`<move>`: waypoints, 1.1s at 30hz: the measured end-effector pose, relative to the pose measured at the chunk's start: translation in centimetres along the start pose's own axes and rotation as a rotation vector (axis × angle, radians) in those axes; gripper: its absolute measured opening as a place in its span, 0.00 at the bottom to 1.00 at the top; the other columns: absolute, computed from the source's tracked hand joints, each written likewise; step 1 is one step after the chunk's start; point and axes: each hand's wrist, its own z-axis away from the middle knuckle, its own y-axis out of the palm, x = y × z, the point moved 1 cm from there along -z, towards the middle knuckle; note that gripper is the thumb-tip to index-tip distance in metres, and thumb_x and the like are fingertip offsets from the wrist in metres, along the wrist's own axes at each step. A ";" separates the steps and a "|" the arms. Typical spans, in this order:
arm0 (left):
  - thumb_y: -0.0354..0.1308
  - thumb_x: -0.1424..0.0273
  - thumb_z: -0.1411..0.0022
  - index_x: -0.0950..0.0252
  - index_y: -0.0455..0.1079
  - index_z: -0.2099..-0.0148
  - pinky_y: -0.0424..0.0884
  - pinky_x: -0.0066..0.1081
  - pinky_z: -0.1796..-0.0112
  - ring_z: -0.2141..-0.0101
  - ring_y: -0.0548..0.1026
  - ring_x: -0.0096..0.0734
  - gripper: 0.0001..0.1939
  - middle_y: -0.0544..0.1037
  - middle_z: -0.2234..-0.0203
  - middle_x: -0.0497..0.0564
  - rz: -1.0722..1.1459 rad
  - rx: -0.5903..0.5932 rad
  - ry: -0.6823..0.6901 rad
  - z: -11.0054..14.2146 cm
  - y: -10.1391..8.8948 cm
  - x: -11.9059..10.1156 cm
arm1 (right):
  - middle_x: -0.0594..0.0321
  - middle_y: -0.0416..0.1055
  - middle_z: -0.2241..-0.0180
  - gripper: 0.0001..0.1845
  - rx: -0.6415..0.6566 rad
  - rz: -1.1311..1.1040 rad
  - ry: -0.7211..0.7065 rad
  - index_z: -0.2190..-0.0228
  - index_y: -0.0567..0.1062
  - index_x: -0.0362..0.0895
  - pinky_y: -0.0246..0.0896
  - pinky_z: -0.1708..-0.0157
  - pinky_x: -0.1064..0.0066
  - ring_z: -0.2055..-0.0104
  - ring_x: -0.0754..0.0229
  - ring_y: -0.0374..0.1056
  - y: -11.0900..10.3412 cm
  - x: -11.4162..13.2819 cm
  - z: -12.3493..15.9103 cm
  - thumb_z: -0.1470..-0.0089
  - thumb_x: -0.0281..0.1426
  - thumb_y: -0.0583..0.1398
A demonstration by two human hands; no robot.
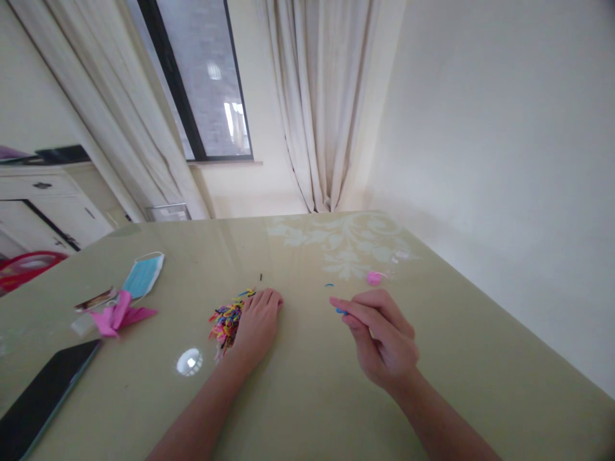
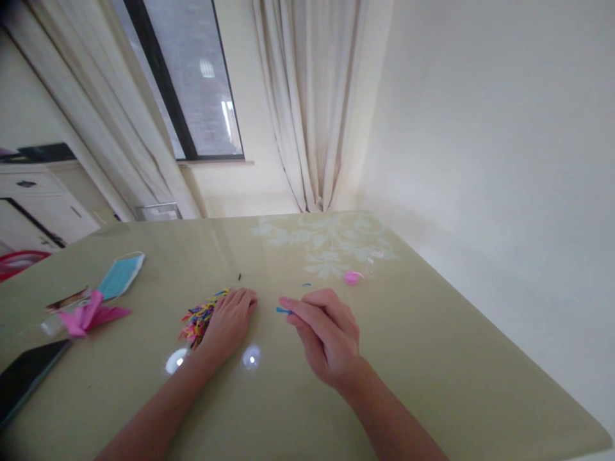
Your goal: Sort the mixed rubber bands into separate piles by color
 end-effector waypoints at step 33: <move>0.66 0.63 0.36 0.61 0.79 0.55 0.81 0.36 0.53 0.59 0.85 0.37 0.10 0.87 0.62 0.51 1.054 -0.181 -0.199 -0.4 -2.8 -2.5 | 0.59 0.75 0.63 0.16 0.425 0.088 0.406 0.50 0.82 0.46 0.67 0.66 0.70 0.69 0.61 0.69 4.8 -9.4 3.0 0.31 0.40 0.61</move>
